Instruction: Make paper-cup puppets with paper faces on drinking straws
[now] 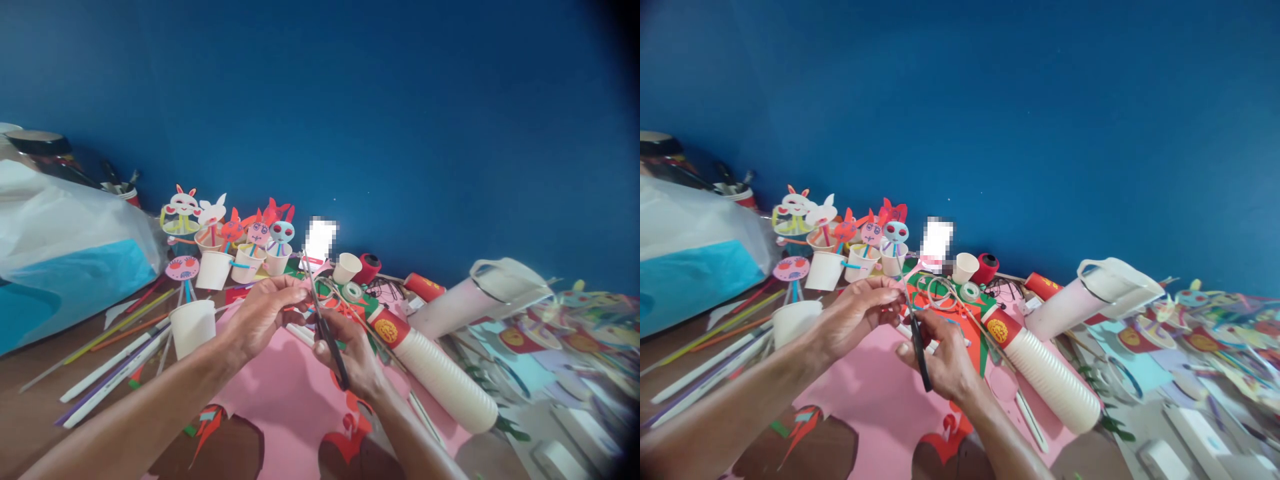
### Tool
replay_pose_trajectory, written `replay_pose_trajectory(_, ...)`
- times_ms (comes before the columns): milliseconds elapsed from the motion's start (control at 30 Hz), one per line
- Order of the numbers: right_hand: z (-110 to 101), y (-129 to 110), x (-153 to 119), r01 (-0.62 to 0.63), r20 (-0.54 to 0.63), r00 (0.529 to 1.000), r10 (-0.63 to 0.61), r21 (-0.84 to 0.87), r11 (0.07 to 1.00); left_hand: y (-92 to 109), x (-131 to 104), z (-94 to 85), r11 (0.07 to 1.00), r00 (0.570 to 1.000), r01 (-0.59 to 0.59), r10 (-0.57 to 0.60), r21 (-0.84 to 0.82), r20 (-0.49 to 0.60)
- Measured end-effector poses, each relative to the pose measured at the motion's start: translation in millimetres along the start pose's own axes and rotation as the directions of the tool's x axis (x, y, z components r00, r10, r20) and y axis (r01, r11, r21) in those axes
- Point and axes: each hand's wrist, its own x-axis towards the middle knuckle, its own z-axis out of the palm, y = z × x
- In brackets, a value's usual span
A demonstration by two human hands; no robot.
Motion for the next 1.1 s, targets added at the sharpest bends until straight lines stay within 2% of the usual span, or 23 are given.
replay_pose_trajectory(800, 0.8, -0.1, -0.5, -0.044, 0.007, 0.999, 0.044, 0.004, 0.999, 1.3, 0.0, 0.0, 0.999, 0.999, -0.039, 0.04, 0.035, -0.025)
replay_pose_trajectory(967, 1.3, -0.3, -0.6, -0.032, -0.014, 0.999, 0.033, 0.017, 0.999, 3.0, -1.5, 2.3, 0.994, 0.998, -0.04, 0.045, 0.103, -0.043)
replay_pose_trajectory(1100, 0.9, -1.4, -0.8, -0.026, 0.013, 1.0, 0.026, 0.025, 0.999, 4.6, -1.7, 3.1, 0.989, 0.996, -0.046, 0.056, 0.143, -0.068)
